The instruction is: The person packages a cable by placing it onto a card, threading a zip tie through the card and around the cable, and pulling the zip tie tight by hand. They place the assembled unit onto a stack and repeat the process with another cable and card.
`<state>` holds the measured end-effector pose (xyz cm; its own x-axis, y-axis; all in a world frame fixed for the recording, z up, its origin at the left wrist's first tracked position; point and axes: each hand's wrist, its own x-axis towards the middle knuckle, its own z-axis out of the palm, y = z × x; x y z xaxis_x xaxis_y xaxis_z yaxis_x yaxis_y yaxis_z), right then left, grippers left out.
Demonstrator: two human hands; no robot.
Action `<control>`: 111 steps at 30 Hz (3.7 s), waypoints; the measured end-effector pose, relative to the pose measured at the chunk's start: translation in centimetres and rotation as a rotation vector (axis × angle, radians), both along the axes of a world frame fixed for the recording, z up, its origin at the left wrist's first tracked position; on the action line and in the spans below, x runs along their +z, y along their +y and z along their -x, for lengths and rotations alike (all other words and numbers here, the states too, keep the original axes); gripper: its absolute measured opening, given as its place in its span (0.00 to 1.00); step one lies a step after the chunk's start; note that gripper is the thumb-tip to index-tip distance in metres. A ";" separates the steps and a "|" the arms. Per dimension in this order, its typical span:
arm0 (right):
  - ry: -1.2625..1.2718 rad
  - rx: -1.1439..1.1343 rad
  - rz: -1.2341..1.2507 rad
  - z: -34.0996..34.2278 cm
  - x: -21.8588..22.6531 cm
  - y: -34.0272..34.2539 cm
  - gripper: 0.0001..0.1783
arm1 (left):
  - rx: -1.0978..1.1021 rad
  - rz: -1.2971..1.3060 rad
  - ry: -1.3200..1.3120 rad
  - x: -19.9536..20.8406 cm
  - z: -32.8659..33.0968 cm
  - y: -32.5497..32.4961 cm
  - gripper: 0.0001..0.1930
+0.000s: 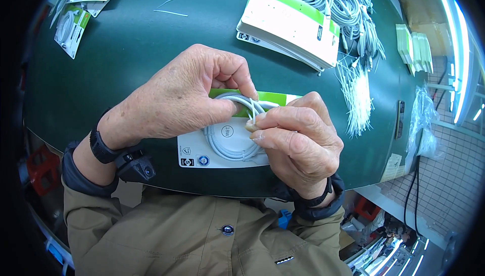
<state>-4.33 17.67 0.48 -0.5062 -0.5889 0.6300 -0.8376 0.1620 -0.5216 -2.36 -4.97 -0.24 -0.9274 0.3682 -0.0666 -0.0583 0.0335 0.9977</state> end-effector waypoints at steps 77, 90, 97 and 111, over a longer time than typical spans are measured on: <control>-0.310 0.062 -0.070 5.5 -1.7 1.8 0.04 | -0.194 0.480 0.687 2.5 -0.5 1.8 0.23; -0.239 0.071 -0.152 5.5 -2.2 1.8 0.03 | -0.169 0.513 0.601 3.8 -1.4 3.2 0.14; -0.252 0.113 -0.070 6.0 -3.4 0.8 0.01 | -0.057 0.689 0.718 3.1 -1.9 3.3 0.13; -0.203 -0.330 0.221 8.8 -2.0 2.1 0.05 | 0.418 0.181 0.351 2.7 1.4 -0.2 0.11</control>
